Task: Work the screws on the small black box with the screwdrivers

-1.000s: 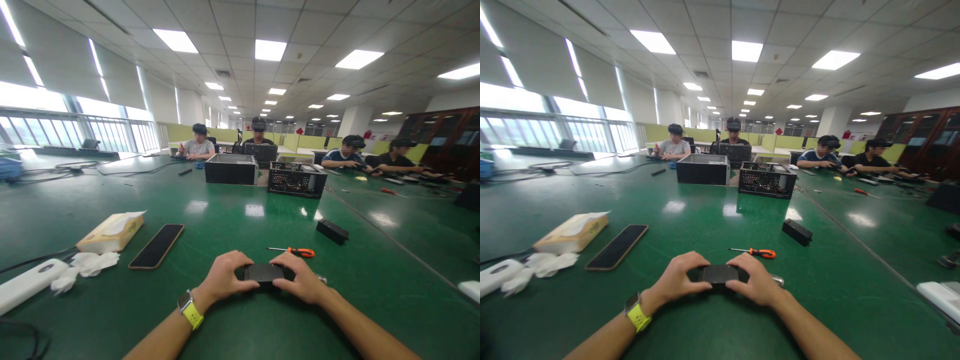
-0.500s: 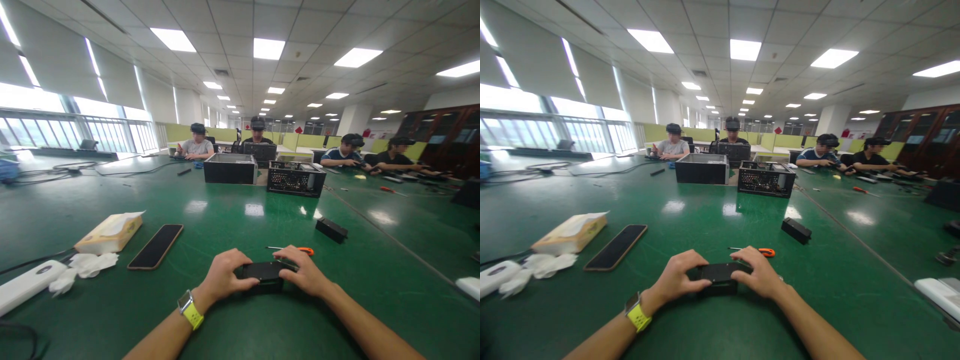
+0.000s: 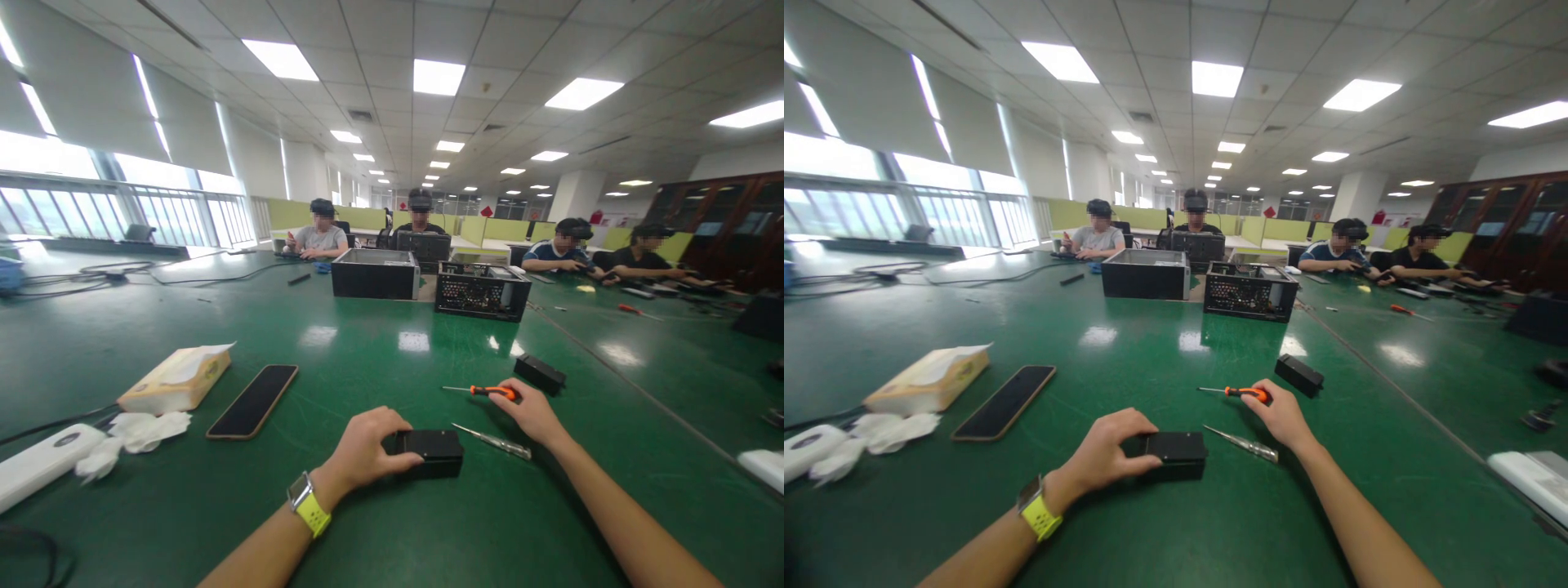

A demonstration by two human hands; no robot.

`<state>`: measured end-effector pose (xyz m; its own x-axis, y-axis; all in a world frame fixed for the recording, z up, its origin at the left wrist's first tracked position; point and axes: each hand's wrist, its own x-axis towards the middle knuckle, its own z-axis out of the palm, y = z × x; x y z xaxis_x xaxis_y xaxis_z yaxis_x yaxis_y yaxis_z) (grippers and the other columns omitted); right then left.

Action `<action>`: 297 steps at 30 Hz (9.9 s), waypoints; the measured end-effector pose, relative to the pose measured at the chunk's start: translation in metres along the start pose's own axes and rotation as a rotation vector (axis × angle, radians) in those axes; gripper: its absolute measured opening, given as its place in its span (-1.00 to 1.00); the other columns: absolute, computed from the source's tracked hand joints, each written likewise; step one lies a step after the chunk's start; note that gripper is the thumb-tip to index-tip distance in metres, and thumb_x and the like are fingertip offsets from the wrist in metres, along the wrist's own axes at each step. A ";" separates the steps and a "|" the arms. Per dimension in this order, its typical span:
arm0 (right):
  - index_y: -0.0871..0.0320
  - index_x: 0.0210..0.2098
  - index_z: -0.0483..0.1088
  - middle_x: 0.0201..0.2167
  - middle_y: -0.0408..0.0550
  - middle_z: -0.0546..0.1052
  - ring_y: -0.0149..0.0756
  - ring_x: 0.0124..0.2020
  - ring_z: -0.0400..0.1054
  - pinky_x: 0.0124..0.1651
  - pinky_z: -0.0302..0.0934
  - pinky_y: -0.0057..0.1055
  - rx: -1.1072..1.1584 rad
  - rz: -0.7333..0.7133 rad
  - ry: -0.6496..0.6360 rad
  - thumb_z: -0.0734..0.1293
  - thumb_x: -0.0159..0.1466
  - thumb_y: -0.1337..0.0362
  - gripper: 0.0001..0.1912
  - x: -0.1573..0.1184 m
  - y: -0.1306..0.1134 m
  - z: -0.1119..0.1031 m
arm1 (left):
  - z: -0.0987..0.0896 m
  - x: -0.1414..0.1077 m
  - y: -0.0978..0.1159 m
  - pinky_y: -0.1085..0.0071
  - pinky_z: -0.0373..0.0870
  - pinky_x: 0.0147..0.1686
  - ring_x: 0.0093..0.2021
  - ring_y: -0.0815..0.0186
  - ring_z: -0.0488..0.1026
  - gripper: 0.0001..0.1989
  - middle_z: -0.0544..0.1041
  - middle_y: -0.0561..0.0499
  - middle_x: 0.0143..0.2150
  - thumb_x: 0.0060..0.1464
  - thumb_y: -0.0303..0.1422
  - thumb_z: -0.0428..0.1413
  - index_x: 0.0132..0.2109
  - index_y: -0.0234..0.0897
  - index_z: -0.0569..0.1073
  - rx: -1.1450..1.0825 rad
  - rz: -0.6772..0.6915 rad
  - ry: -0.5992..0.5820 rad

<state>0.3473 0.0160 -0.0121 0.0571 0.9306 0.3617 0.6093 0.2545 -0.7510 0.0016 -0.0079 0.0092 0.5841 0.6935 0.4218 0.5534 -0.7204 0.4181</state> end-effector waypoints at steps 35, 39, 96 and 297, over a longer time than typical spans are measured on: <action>0.16 -0.24 0.40 -0.60 -0.18 0.39 -0.35 -0.60 0.27 -0.52 0.20 -0.40 0.520 -0.071 -0.004 0.33 0.27 0.09 -0.75 -0.015 -0.036 -0.002 | -0.002 -0.001 0.005 0.42 0.38 -0.31 -0.27 0.22 0.52 -0.66 0.59 -0.01 -0.24 -0.06 -0.15 0.31 -0.19 -0.25 0.53 0.002 -0.044 -0.059; 0.15 -0.26 0.44 -0.60 -0.20 0.35 -0.37 -0.58 0.24 -0.47 0.21 -0.40 0.479 -0.118 -0.010 0.36 0.24 0.13 -0.79 -0.016 -0.040 -0.008 | -0.002 -0.001 0.005 0.43 0.38 -0.32 -0.29 0.23 0.51 -0.66 0.58 -0.01 -0.26 -0.06 -0.13 0.31 -0.20 -0.25 0.53 0.003 -0.043 -0.055; 0.12 -0.12 0.51 -0.53 -0.19 0.49 -0.41 -0.53 0.31 -0.41 0.17 -0.48 -0.324 -0.535 -0.270 0.42 0.21 0.12 -0.70 0.011 -0.163 -0.034 | -0.001 -0.003 0.003 0.40 0.35 -0.29 -0.28 0.22 0.51 -0.62 0.57 -0.02 -0.25 0.01 -0.08 0.28 -0.15 -0.26 0.52 -0.013 -0.027 -0.075; 0.19 -0.43 0.49 -0.54 -0.15 0.50 -0.43 -0.53 0.28 -0.43 0.12 -0.49 -0.200 -0.617 -0.295 0.43 0.20 0.08 -0.72 0.003 -0.171 -0.027 | 0.006 -0.001 -0.008 0.42 0.37 -0.36 -0.36 0.21 0.55 -0.51 0.62 -0.04 -0.35 0.03 0.10 0.20 -0.21 -0.28 0.57 0.094 0.111 0.027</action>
<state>0.2643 -0.0317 0.1320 -0.5444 0.6722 0.5018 0.5968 0.7307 -0.3313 0.0002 -0.0028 0.0009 0.6292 0.6084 0.4837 0.5399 -0.7898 0.2911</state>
